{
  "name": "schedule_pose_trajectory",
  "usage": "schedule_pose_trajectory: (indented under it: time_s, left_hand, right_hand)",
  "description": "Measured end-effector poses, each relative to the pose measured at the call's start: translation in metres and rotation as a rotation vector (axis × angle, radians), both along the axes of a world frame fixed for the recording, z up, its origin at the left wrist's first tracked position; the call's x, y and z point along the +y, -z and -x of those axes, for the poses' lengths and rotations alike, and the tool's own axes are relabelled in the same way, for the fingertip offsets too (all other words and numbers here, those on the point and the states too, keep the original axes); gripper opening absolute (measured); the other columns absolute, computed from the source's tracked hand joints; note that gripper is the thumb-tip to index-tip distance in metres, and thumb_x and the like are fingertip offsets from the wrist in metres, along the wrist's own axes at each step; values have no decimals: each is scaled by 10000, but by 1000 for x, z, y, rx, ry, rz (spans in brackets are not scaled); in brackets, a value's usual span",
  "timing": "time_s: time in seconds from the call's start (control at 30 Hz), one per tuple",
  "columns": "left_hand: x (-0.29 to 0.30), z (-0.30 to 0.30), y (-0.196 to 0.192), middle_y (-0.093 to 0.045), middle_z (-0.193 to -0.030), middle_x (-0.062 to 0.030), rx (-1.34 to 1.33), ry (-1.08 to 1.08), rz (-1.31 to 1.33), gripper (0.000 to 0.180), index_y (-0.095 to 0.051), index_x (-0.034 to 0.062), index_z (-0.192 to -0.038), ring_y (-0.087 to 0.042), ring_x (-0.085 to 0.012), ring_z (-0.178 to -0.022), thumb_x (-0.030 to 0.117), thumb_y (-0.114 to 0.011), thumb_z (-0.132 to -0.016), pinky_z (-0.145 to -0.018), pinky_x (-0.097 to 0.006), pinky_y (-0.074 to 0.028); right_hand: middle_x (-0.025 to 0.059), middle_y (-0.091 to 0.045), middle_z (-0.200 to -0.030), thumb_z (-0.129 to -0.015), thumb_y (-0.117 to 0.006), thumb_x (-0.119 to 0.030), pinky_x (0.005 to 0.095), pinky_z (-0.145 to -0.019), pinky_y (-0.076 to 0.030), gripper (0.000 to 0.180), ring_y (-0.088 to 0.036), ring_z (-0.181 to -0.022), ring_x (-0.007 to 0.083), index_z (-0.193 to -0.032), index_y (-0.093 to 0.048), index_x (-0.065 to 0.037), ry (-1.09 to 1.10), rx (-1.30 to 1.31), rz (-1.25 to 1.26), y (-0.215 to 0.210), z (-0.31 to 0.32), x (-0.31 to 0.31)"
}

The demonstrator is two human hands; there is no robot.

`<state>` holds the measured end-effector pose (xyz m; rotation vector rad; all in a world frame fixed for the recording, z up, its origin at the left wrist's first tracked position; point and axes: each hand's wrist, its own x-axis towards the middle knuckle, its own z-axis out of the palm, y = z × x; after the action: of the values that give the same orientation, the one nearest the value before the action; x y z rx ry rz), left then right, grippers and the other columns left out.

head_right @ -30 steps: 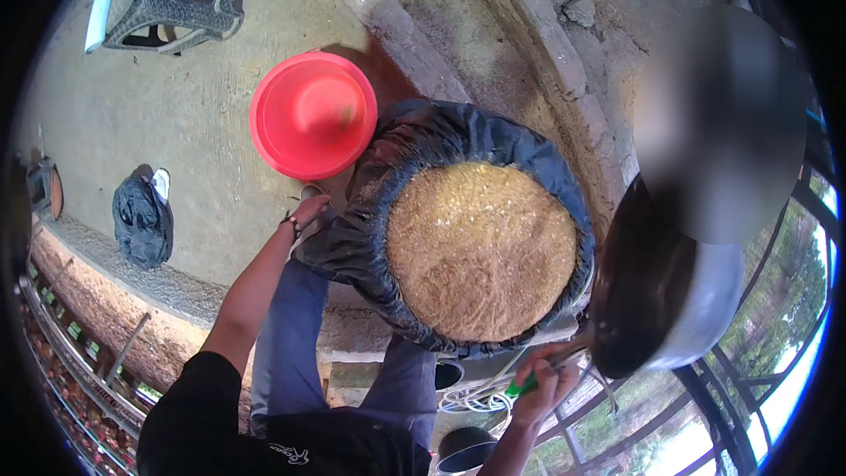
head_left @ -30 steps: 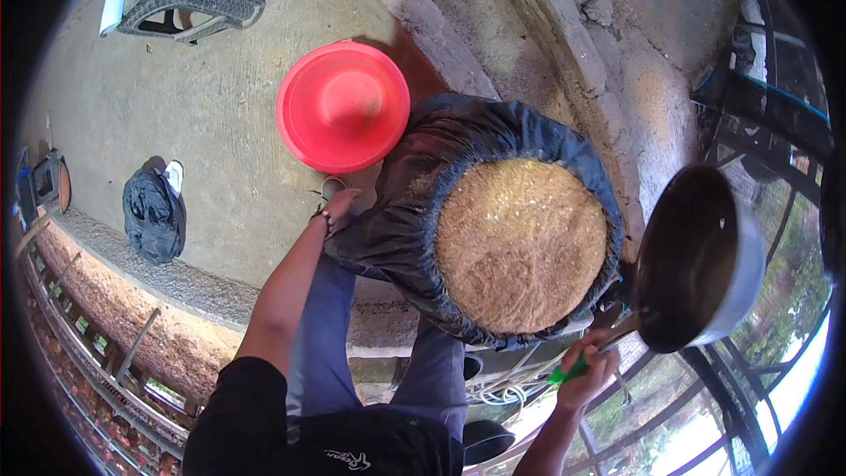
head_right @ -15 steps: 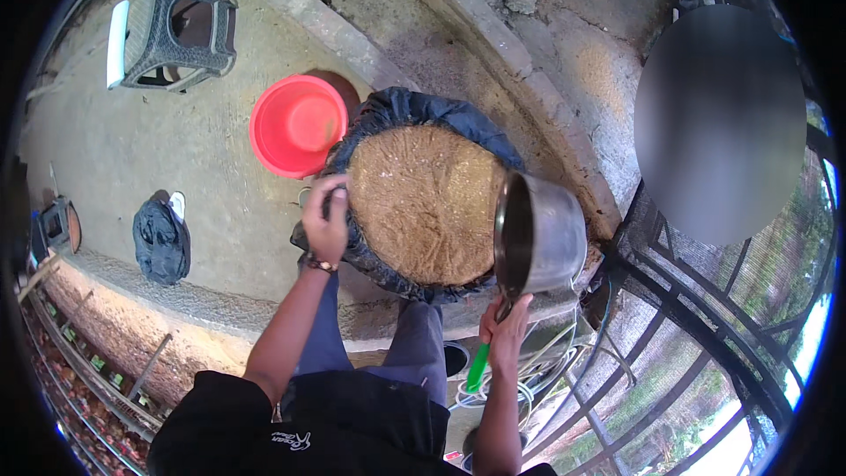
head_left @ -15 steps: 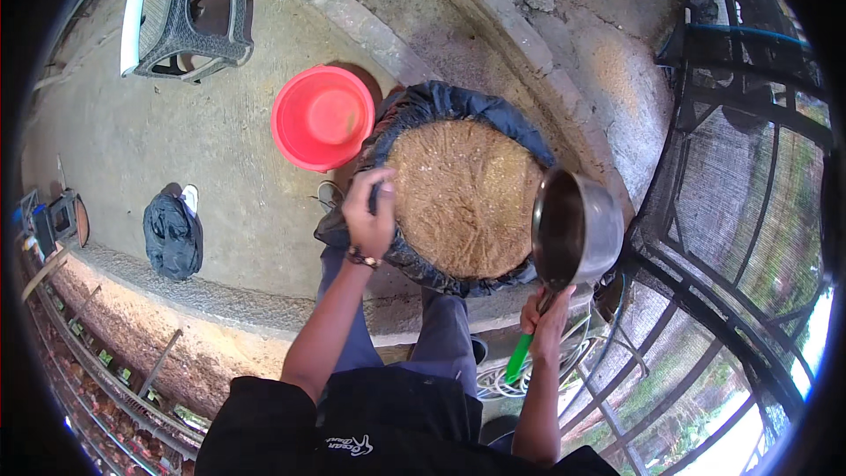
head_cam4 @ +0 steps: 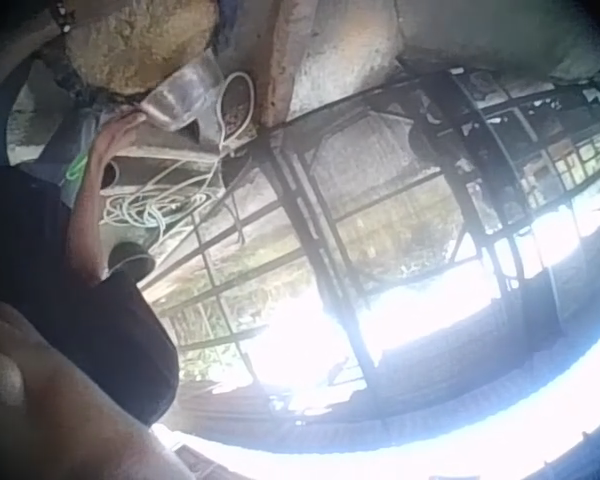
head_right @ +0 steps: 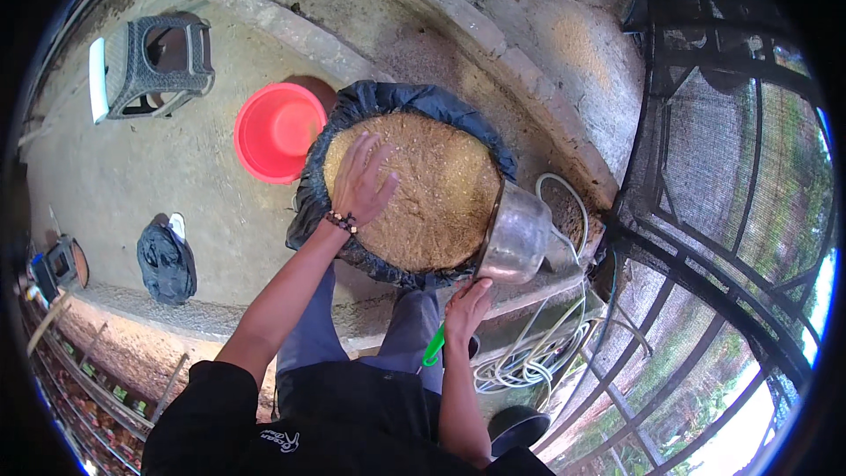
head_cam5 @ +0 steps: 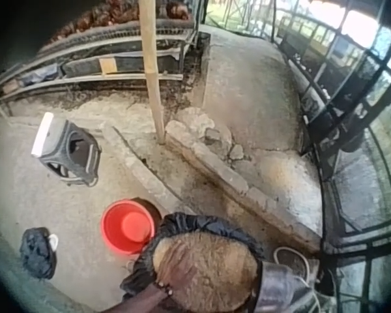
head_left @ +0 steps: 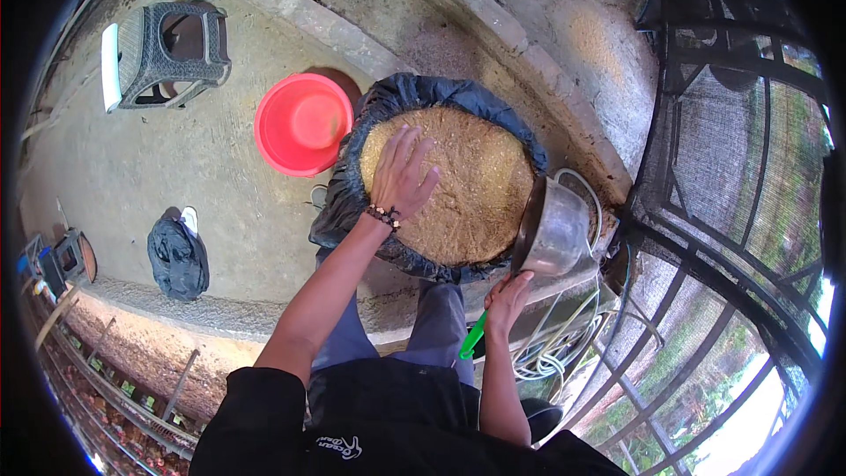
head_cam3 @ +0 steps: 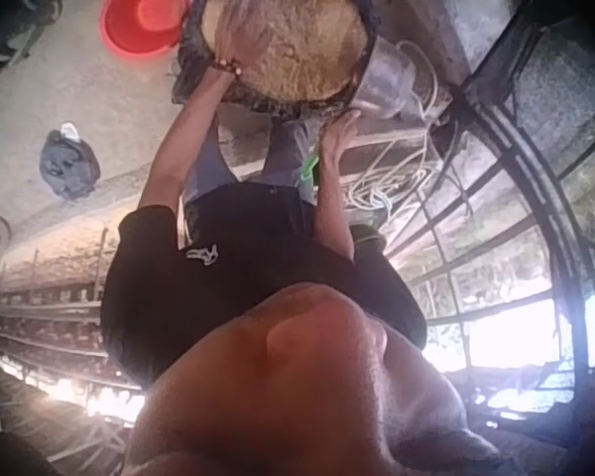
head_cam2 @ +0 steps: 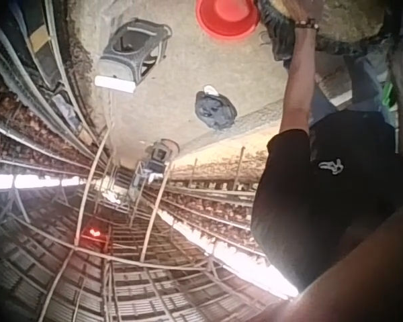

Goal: Opening a bag of grain and scooping it into a bucket.

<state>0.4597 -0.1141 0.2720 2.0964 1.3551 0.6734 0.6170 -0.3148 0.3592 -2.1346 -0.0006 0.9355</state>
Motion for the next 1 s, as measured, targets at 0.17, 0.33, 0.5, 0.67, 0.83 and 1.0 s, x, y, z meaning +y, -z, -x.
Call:
schedule_pose_trajectory:
  time_s: [0.17,0.33,0.5,0.67,0.83,1.0]
  left_hand:
    - [-1,6,7,-455,-1295,-192,17,-26,13,420,-544,70,-1193,-378,-379,-1254,224,-601,-807,-1057,-483,-291]
    - [-7,2,12,-453,-1315,-160,117,-191,27,424,-543,82,-1203,-359,-351,-1270,257,-575,-819,-1071,-508,-228]
    - [-14,-12,22,-509,-1262,-143,4,-278,45,369,-564,67,-1170,-405,-328,-1239,247,-542,-848,-1070,-476,-243]
    - [-37,-59,5,-588,-1154,-146,-423,-313,381,310,-596,40,-1130,-496,-302,-1165,216,-513,-888,-1021,-405,-340]
    - [-67,-105,-43,-616,-1162,-132,-680,-249,422,279,-618,36,-1132,-567,-262,-1115,169,-512,-911,-986,-354,-400]
    - [-56,-71,-58,-609,-1181,-135,-665,-300,279,279,-603,-2,-1141,-537,-239,-1151,125,-487,-921,-1005,-345,-378]
  right_hand:
    - [-14,-346,-510,-972,-253,-553,265,-355,-309,536,-363,-390,93,-715,-375,-99,-167,-25,97,24,14,5]
    - [-15,-268,-488,-901,-202,-691,258,-346,-237,598,-280,-363,120,-790,-340,-120,9,413,-134,35,45,23]
    - [-16,-245,-483,-835,-192,-778,262,-367,-230,662,-272,-381,129,-787,-352,-138,108,763,-110,43,69,46]
    - [-26,-274,-479,-846,-124,-764,248,-347,-253,667,-292,-363,116,-797,-356,-142,12,904,-164,48,62,43]
    - [-38,-272,-420,-793,-149,-822,240,-314,-241,744,-277,-308,116,-620,-381,-137,-28,1069,-220,39,5,27]
    - [-44,-255,-432,-815,-193,-799,224,-308,-211,718,-261,-319,95,-722,-389,-115,140,1566,-358,33,-57,19]
